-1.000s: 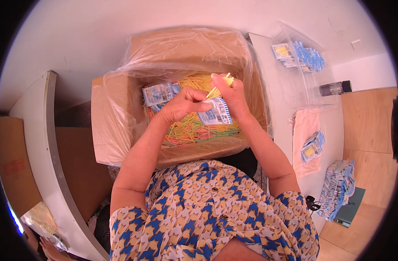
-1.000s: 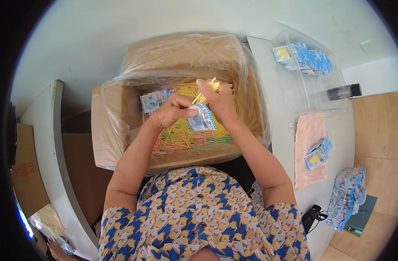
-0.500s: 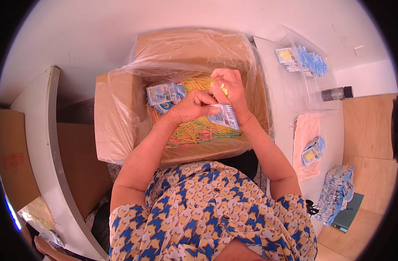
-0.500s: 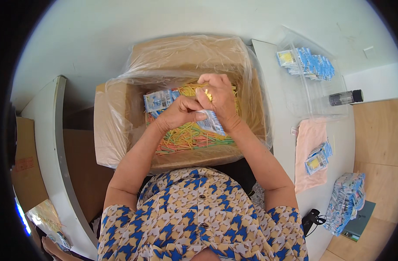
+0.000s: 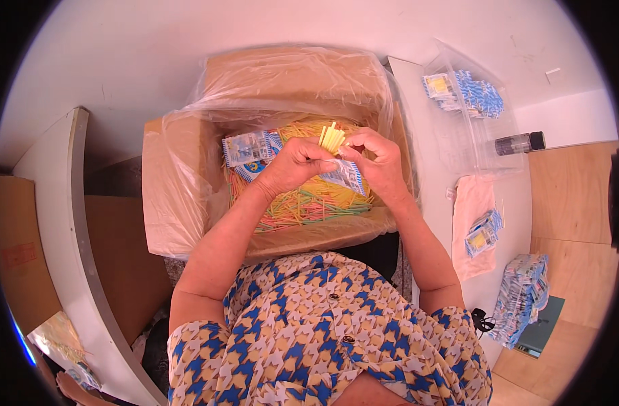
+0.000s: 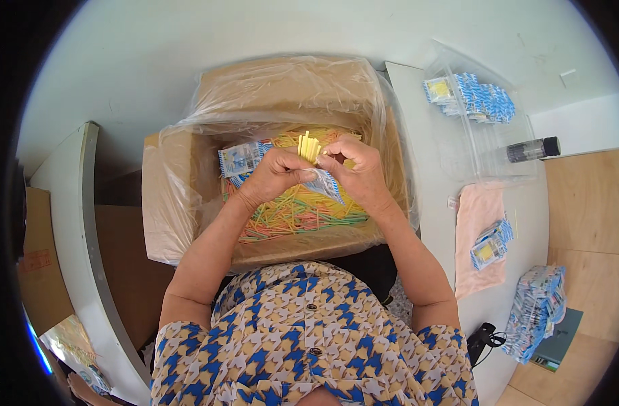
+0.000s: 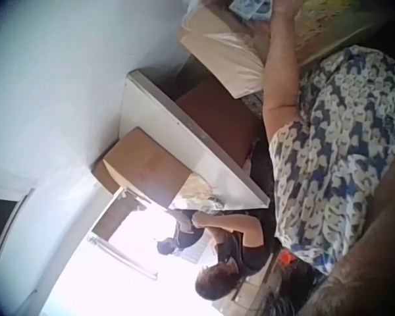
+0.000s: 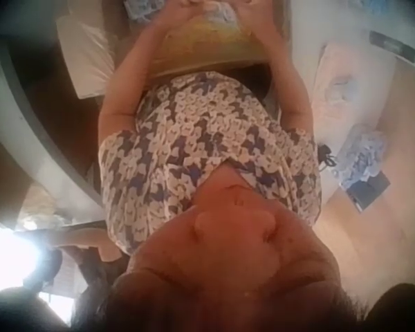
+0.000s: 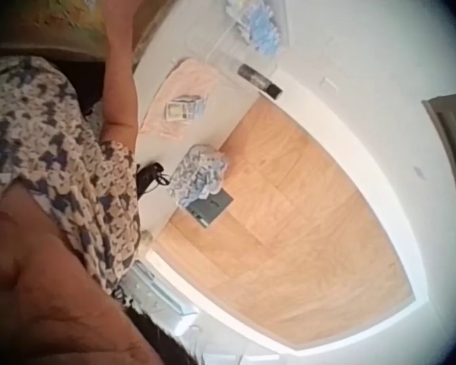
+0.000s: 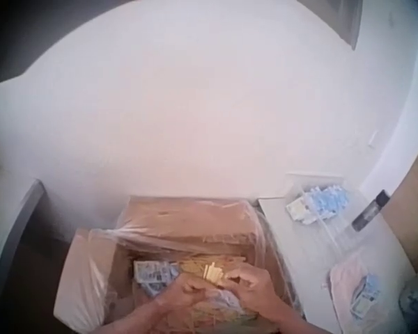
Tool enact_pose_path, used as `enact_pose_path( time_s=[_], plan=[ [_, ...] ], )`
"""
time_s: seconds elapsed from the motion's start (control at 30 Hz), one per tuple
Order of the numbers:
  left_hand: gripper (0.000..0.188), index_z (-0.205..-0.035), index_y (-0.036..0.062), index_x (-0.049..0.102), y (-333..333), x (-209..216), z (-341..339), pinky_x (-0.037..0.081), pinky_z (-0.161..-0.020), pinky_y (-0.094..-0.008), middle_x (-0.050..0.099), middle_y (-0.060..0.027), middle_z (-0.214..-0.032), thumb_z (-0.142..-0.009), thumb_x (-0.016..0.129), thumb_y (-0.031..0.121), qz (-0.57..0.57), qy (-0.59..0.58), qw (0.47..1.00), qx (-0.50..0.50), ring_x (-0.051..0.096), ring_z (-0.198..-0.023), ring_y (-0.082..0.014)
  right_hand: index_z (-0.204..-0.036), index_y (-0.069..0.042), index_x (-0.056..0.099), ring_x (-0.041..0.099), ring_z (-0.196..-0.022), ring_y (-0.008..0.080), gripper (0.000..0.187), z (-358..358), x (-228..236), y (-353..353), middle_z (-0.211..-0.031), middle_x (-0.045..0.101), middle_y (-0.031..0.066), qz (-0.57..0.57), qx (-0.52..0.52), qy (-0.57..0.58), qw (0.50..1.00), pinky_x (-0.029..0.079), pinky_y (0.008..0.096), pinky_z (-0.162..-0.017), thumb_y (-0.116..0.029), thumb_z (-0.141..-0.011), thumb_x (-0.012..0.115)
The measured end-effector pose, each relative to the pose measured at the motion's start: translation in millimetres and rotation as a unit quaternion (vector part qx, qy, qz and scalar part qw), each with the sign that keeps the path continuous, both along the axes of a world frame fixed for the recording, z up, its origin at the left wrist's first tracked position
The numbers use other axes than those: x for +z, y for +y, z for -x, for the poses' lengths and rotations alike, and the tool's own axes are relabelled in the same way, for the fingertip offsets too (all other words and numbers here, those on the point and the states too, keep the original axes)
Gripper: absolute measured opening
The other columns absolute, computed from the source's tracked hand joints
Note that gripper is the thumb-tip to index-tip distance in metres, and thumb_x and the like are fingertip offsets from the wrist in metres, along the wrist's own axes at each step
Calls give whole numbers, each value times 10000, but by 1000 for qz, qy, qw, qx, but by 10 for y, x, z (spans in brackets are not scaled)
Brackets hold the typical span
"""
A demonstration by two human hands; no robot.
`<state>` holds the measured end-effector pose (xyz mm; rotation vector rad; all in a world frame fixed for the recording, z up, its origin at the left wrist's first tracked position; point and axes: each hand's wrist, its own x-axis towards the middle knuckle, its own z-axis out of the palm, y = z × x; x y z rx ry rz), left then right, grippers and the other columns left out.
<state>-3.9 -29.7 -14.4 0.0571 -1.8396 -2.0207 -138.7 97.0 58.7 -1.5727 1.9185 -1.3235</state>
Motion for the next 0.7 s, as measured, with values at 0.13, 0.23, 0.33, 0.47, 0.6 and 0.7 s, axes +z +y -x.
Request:
enact_pose_path(
  time_s=[0.13, 0.23, 0.33, 0.47, 0.6, 0.7],
  plan=[
    [107, -897, -4, 695, -16, -13, 6, 477, -689, -249, 643, -42, -835, -807, 689, 54, 3, -22, 1000, 16, 593, -775, -105, -848, 0, 635, 551, -744, 89, 44, -14, -66, 72, -799, 602, 20, 42, -79, -53, 995, 431, 226, -648, -12, -806, 643],
    [110, -897, 4, 702, -38, 10, 3, 472, -664, -244, 638, -44, -817, -804, 695, 62, 16, -41, 999, 13, 590, -755, -98, -869, -4, 634, 540, -731, 73, 58, 171, -122, 179, -772, 592, 6, 25, -134, -194, 971, 422, 215, -635, -53, -853, 608],
    [112, -898, 11, 706, -33, -5, 12, 467, -654, -241, 628, -42, -792, -802, 698, 65, 47, -43, 998, 18, 587, -748, -94, -911, -13, 630, 515, -706, 52, 105, 370, -202, 253, -750, 575, -22, -249, -111, -6, 962, 413, 208, -620, -107, -888, 589],
    [118, -901, 9, 705, -35, -53, 43, 464, -646, -241, 617, -36, -774, -800, 699, 72, 62, -59, 996, 13, 587, -745, -95, -904, -6, 629, 536, -675, 69, 121, 245, -250, 203, -711, 599, 15, -80, -121, -130, 981, 427, 240, -590, -112, -845, 638],
    [115, -892, 6, 703, -18, -65, 9, 463, -642, -241, 624, -42, -773, -801, 698, 78, 47, -48, 998, 12, 588, -740, -96, -844, -4, 615, 511, -643, 60, 93, 116, -57, 103, -690, 570, -11, -59, -53, -70, 994, 415, 226, -574, -86, -822, 655],
    [108, -889, 9, 703, -26, -66, 24, 464, -645, -239, 639, -49, -778, -804, 695, 75, 45, -58, 997, -2, 589, -736, -97, -834, -12, 598, 489, -641, 47, 77, 314, 14, 176, -694, 545, -25, -75, -97, 17, 992, 404, 207, -571, -62, -820, 655]
  ],
)
